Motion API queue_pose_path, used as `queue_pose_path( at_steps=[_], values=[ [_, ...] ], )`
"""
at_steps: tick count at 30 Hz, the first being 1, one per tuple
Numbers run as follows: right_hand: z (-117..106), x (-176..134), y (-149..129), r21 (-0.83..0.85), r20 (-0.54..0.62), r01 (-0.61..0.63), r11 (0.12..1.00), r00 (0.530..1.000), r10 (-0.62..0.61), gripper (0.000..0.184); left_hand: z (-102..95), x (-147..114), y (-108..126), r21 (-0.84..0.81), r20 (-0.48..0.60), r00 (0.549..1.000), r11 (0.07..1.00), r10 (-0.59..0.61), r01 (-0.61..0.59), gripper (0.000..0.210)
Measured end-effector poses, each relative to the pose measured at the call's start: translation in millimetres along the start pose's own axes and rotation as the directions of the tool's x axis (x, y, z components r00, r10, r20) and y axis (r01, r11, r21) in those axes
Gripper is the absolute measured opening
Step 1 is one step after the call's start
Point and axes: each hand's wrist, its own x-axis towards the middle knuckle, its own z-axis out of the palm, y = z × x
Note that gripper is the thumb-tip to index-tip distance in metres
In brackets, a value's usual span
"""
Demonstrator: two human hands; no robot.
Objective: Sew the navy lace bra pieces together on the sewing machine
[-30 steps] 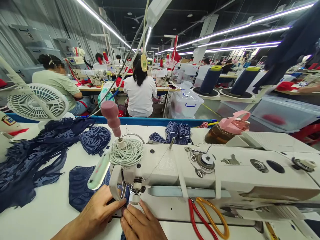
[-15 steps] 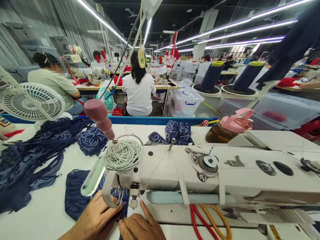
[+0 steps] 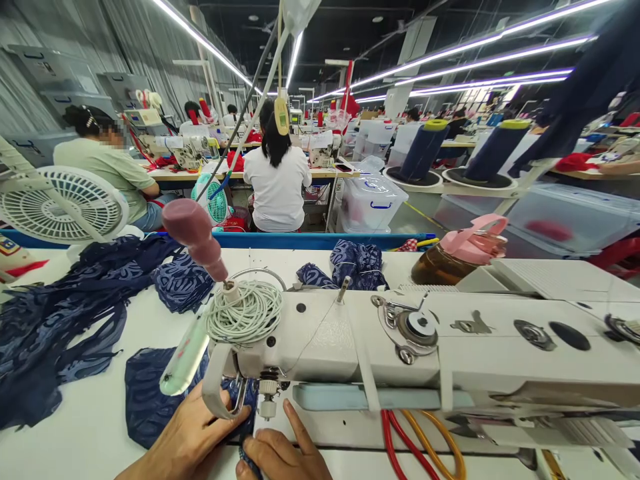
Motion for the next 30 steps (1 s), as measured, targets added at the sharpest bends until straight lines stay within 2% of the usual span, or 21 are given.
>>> queue_pose_path(
  at_steps=[5, 11, 15, 18, 20, 23, 26, 28, 30],
  values=[
    [0.0, 2.8, -0.2, 0.024, -0.055, -0.012, 1.0, 0.998, 0.013, 0.022, 4.5, -9.8, -3.5, 0.004, 0.011, 1.0, 1.0, 0.01, -0.01, 0.033],
    [-1.7, 6.3, -0.6, 0.024, -0.062, -0.007, 1.0, 0.998, 0.009, 0.022, 3.6, -8.0, -3.8, 0.018, 0.035, 0.999, 0.999, 0.038, -0.039, 0.035],
    [-3.5, 5.8, 4.5, 0.053, -0.039, -0.024, 0.998, 0.999, 0.026, 0.019, 1.5, 0.9, 4.4, 0.123, -0.048, 0.997, 0.991, 0.065, -0.059, 0.038],
    [1.4, -8.2, 10.1, 0.069, 0.027, -0.042, 0.997, 0.999, 0.04, 0.015, -1.1, 6.1, 8.9, 0.181, -0.023, 0.992, 0.976, 0.126, -0.12, 0.043],
    [8.5, -23.3, 12.8, 0.024, 0.102, -0.036, 0.999, 0.994, 0.033, 0.012, 0.1, 5.4, 9.5, 0.164, -0.007, 0.993, 0.98, 0.116, -0.113, 0.043],
    [20.0, -44.2, 14.7, -0.061, 0.165, 0.01, 0.998, 0.986, 0.0, 0.012, 7.2, -1.2, 8.3, 0.106, -0.07, 0.995, 0.992, 0.069, -0.061, 0.039],
    [24.5, -51.3, 15.8, -0.094, 0.155, 0.021, 0.995, 0.988, -0.006, 0.011, 13.9, -6.1, 5.9, 0.083, -0.12, 0.992, 0.996, 0.039, -0.029, 0.038],
    [21.4, -47.2, 17.6, -0.086, 0.125, 0.029, 0.996, 0.992, -0.018, 0.011, 14.0, -4.7, 2.6, 0.048, -0.091, 0.996, 0.999, 0.016, -0.012, 0.037],
    [15.1, -39.1, 21.0, -0.079, 0.117, 0.055, 0.995, 0.992, -0.046, 0.016, 10.4, 1.4, -2.2, -0.021, 0.013, 1.0, 1.0, -0.003, 0.003, 0.035]
  ],
)
